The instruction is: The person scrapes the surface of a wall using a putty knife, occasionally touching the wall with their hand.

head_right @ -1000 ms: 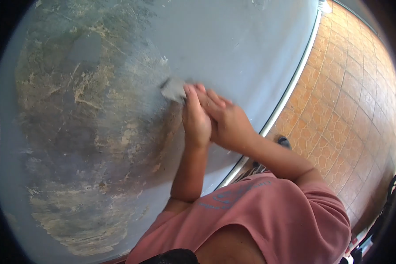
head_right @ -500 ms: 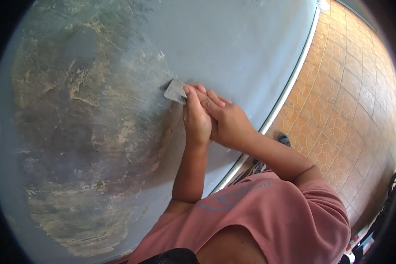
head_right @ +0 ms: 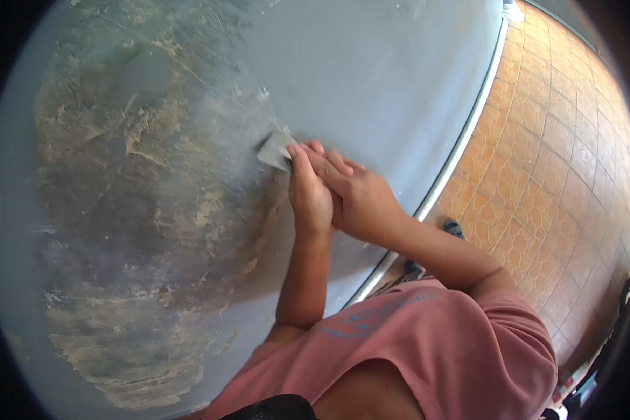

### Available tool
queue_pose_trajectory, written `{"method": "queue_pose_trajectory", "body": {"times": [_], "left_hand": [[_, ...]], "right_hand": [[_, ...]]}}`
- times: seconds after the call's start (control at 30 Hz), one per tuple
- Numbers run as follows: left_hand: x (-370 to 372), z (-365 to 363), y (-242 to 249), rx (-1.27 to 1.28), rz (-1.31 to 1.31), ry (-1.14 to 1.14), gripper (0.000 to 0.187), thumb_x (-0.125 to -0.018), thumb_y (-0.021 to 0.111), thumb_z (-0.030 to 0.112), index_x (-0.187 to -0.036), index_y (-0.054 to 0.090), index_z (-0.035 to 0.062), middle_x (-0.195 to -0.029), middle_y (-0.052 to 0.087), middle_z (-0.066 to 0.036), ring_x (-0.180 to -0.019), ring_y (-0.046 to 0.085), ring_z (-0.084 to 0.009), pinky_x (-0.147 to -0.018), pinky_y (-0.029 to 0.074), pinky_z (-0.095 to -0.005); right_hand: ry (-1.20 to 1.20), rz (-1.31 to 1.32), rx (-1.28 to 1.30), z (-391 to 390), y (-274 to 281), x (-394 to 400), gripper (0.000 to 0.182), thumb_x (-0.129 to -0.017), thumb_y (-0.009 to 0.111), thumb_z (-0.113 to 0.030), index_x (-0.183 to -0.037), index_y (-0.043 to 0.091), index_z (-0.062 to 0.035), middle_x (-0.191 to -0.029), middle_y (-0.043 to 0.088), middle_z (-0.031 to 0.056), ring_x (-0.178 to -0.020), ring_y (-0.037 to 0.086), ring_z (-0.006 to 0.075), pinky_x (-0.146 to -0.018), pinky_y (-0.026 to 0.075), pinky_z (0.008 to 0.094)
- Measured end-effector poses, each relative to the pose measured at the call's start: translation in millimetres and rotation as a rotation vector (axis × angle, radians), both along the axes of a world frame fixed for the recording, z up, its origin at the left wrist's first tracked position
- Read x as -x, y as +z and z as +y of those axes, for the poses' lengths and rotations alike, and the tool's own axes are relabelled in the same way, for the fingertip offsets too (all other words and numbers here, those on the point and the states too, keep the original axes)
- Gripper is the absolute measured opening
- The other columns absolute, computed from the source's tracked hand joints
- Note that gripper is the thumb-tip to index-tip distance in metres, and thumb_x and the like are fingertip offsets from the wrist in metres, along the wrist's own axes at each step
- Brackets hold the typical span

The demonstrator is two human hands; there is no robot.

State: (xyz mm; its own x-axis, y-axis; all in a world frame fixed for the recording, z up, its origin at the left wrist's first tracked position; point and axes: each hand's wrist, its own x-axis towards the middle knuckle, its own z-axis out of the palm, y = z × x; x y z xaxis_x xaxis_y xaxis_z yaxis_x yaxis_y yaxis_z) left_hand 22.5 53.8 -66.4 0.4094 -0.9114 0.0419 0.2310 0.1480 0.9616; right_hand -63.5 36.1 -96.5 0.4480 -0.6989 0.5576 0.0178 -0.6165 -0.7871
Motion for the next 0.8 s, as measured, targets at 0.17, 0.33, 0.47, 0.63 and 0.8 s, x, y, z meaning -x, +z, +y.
{"method": "queue_pose_trajectory", "body": {"times": [0.17,0.33,0.47,0.63,0.8], "left_hand": [[-8,-20,21,-0.022,-0.080,-0.038,0.047,-0.098,0.028,0.054,-0.097,0.039,0.0082,-0.067,0.052,-0.009,-0.064,0.058,-0.0218,-0.071,0.051,-0.0359],[7,-4,2,-0.015,0.079,-0.031,0.047,-0.098,0.029,0.055,-0.098,0.038,0.0081,-0.066,0.051,-0.008,-0.070,0.059,-0.0233,-0.074,0.050,-0.0368],[3,-12,5,-0.003,0.046,-0.042,0.046,-0.098,0.032,0.055,-0.095,0.037,0.0089,-0.064,0.048,-0.007,-0.068,0.058,-0.0234,-0.073,0.050,-0.0377],[9,-8,0,0.044,0.018,-0.019,0.044,-0.098,0.032,0.054,-0.095,0.038,0.0102,-0.065,0.048,-0.007,-0.068,0.057,-0.0229,-0.073,0.050,-0.0381],[3,-12,3,0.051,0.037,-0.033,0.043,-0.099,0.031,0.053,-0.096,0.038,0.0109,-0.068,0.052,-0.009,-0.071,0.059,-0.0245,-0.074,0.050,-0.0379]], "right_hand": [[-0.080,0.028,0.041,-28,4,-13,0.061,-0.075,0.056,-0.009,-0.135,0.046,-0.0150,-0.121,0.058,0.0173,-0.087,0.061,0.0412,-0.073,0.052,0.0453],[-0.055,-0.033,0.080,-15,3,2,0.063,-0.076,0.056,-0.010,-0.137,0.044,-0.0170,-0.108,0.062,0.0181,-0.083,0.062,0.0416,-0.069,0.052,0.0453],[-0.022,0.033,-0.049,-15,0,1,0.063,-0.077,0.058,-0.011,-0.138,0.044,-0.0208,-0.092,0.066,0.0153,-0.082,0.063,0.0397,-0.066,0.053,0.0441],[0.005,-0.023,0.007,-18,-11,2,0.063,-0.077,0.059,-0.011,-0.137,0.045,-0.0206,-0.089,0.065,0.0157,-0.080,0.063,0.0392,-0.065,0.053,0.0437],[-0.023,-0.032,0.066,-26,3,1,0.063,-0.076,0.058,-0.009,-0.136,0.046,-0.0192,-0.090,0.064,0.0173,-0.075,0.062,0.0387,-0.065,0.052,0.0435]]}}
